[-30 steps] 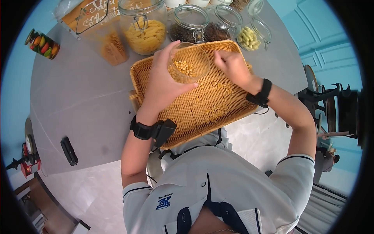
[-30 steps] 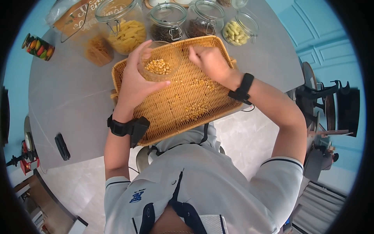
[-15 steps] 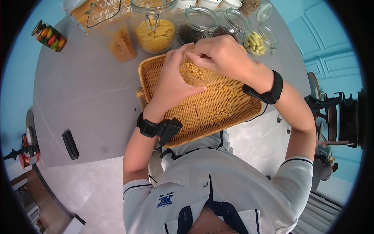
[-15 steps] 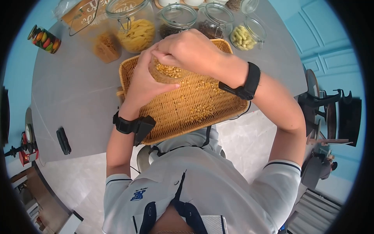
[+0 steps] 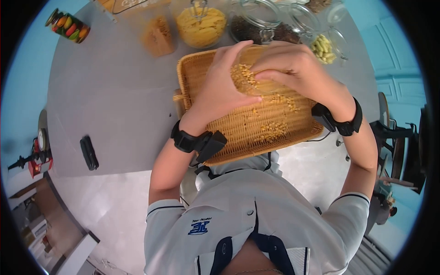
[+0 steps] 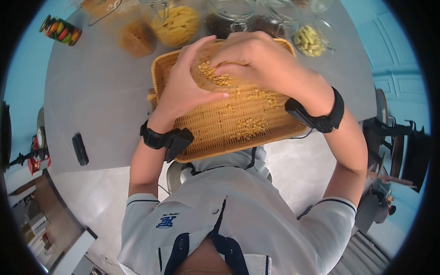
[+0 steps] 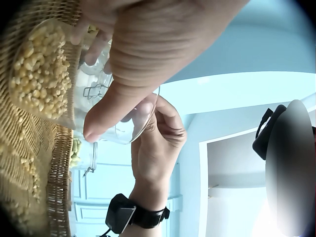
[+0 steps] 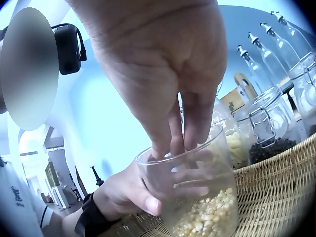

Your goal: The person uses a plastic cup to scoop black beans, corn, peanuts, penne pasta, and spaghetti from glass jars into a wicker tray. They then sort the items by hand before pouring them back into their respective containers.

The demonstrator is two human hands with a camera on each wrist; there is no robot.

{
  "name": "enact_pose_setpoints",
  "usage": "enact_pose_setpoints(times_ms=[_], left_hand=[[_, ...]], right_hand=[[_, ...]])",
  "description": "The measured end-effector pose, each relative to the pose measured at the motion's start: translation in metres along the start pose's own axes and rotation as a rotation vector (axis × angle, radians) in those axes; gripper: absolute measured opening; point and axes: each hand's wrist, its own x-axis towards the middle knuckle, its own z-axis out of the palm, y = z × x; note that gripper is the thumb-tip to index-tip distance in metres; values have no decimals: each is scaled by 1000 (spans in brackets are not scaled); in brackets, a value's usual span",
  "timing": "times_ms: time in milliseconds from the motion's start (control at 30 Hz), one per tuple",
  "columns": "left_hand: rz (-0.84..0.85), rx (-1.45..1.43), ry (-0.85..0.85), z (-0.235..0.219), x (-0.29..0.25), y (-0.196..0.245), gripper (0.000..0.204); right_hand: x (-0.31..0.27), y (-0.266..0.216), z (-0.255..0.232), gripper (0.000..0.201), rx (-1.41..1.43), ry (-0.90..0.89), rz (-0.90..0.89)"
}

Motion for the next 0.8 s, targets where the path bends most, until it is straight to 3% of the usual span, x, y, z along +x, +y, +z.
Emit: enact_pose_setpoints(times_ms=[167,300,367,500,533,633,733,800], left_hand=[[60,31,27,1,-2,-7,103],[34,2,21,-1,0,-4,102],[40,15,28,0,-2,-5,102],[85,39,48,5,-2,-9,103],[75,14,47,3,-1,-8,104],[92,20,63,-3,0,-3,104],[108,65,58,-14,5,5,103],[165,76,66,-18,10,5,102]], right_hand=[[-1,-1,13,14,-26,90,76],[-2,-3,13,13,-67,49,70],[-2,1,12,12,-65,135,70],[-18,-18,-14,12,-12,198,41],[-32,-23,-22,13,-61,87,24],[-60,-27,-5,18,147,-175,-30],[-55,-32,30,25,10,-462,-103],[-42,-34,58,30,-93,-388,-307]])
